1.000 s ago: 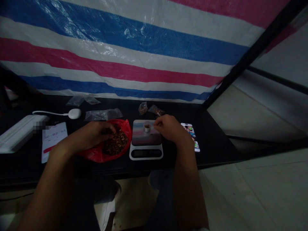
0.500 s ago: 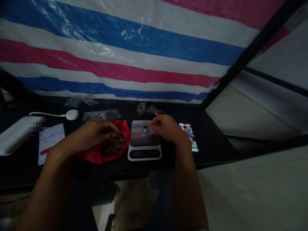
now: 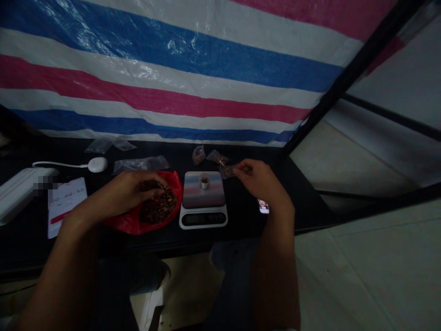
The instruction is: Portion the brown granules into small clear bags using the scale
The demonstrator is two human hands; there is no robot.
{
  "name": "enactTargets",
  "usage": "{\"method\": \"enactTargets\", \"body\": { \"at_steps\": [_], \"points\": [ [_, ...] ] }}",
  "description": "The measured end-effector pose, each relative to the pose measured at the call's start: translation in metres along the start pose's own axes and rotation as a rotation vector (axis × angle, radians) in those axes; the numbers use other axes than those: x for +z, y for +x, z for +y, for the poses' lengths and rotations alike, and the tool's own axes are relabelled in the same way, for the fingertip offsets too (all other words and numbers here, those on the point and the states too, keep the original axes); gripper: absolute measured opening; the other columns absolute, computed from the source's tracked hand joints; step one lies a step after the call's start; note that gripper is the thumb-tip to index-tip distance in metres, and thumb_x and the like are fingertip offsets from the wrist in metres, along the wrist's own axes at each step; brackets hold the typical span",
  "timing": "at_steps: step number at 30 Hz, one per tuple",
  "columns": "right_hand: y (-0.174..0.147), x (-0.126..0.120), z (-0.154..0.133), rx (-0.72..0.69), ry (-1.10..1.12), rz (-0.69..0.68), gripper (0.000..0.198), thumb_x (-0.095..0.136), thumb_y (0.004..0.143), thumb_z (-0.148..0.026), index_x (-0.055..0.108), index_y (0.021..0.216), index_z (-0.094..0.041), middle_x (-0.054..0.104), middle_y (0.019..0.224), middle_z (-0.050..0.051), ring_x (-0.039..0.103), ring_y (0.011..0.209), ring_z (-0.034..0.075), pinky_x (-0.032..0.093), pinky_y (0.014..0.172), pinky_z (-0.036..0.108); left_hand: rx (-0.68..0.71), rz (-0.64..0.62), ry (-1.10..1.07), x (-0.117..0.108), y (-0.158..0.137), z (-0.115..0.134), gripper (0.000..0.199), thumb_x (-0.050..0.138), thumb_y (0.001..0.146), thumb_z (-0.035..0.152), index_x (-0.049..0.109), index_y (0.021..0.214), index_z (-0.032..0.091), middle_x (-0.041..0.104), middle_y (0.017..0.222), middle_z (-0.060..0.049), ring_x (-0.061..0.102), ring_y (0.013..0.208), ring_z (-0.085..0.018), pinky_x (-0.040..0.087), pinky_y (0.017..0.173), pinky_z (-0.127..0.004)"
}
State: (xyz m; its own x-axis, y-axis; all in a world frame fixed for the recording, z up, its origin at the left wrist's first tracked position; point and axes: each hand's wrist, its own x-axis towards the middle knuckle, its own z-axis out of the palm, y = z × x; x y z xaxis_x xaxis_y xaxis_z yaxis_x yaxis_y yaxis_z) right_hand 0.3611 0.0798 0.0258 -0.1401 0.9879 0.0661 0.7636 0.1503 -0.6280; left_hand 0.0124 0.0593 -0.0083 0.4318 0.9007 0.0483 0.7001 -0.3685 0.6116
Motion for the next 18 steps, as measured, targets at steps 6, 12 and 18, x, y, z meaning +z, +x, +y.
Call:
{"method": "enactTargets", "body": {
  "at_steps": [6,12,18],
  "points": [
    [-0.040,-0.048,0.067,0.451,-0.133,-0.178,0.034,0.071,0.082,-0.051,0.073,0.094,-0.019,0.079,0.094,0.010,0.071,0.087,0.026,0.052,0.072,0.033,0.057,-0.021,-0.002,-0.004,0.014,0.021,0.025,0.060,0.090,0.028,0.077,0.107,0.024,0.080,0.110,-0.001,0.073,0.098,-0.021,0.057,0.091,-0.031],
    [-0.061,-0.050,0.108,0.546,-0.206,-0.289,0.033,0.070,0.079,-0.052,0.074,0.088,-0.020,0.076,0.086,0.007,0.068,0.083,0.025,0.048,0.070,0.033,0.173,-0.066,0.060,-0.007,0.051,0.051,0.024,0.061,0.090,0.026,0.076,0.107,0.022,0.080,0.107,-0.001,0.073,0.096,-0.019,0.054,0.088,-0.028],
    [-0.060,-0.046,0.111,0.526,-0.178,-0.303,0.035,0.071,0.078,-0.054,0.072,0.085,-0.020,0.073,0.082,0.006,0.065,0.079,0.022,0.045,0.066,0.032,0.288,-0.177,0.165,0.001,0.090,0.065,0.021,0.061,0.089,0.019,0.078,0.101,0.019,0.080,0.099,-0.002,0.073,0.089,-0.019,0.050,0.082,-0.027]
  ]
}}
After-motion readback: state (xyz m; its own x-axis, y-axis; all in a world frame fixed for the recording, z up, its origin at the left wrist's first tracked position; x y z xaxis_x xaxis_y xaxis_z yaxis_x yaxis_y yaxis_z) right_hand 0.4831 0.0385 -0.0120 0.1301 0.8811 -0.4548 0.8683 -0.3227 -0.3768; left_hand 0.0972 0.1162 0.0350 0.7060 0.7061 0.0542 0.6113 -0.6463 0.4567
